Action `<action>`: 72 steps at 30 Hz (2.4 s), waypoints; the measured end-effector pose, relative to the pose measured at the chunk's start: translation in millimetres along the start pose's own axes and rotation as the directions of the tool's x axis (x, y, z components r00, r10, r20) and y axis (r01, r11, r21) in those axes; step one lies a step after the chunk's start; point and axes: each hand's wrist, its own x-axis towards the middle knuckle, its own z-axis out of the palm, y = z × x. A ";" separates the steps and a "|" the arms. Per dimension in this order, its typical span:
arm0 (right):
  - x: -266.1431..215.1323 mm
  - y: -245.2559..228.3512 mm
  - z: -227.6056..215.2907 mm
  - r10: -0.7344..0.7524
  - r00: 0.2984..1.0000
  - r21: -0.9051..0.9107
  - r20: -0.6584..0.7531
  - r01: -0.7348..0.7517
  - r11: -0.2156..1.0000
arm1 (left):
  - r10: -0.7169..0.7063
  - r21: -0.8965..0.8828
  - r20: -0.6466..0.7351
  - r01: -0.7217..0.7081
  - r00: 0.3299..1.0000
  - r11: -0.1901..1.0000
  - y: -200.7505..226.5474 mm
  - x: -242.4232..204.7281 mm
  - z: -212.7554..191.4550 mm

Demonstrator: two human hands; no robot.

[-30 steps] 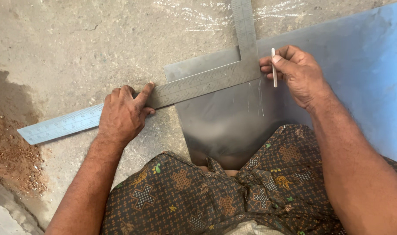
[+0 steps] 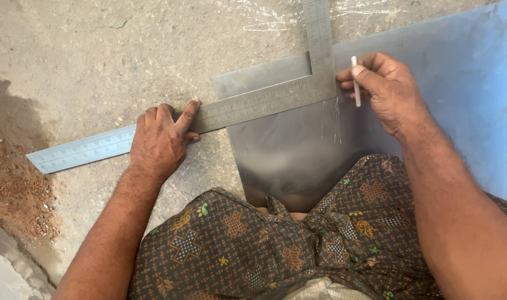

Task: The person uses a metal ruler and a white marker to draw straight lines on a metal sheet. They then switch to a set square to draw perpendicular lines, continuing to mark the sheet with the white marker.

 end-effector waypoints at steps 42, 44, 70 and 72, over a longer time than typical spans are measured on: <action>-63.8 28.8 87.0 -0.381 0.918 -0.744 -0.108 0.180 0.644 | -0.024 0.026 0.035 0.023 0.999 0.999 -4.3 -0.8 10.3; -61.5 29.3 87.1 -0.399 0.913 -0.766 -0.085 0.196 0.612 | -0.020 0.030 0.033 0.019 0.999 0.999 -4.4 -1.1 10.0; -63.6 15.8 81.3 -0.413 0.911 -0.849 -0.024 0.199 0.490 | -0.029 0.033 0.062 0.027 0.998 0.999 -5.4 -1.1 9.3; -61.1 17.6 79.9 -0.412 0.911 -0.852 -0.027 0.194 0.485 | -0.031 0.033 0.067 0.029 0.997 0.999 -4.6 -0.2 9.7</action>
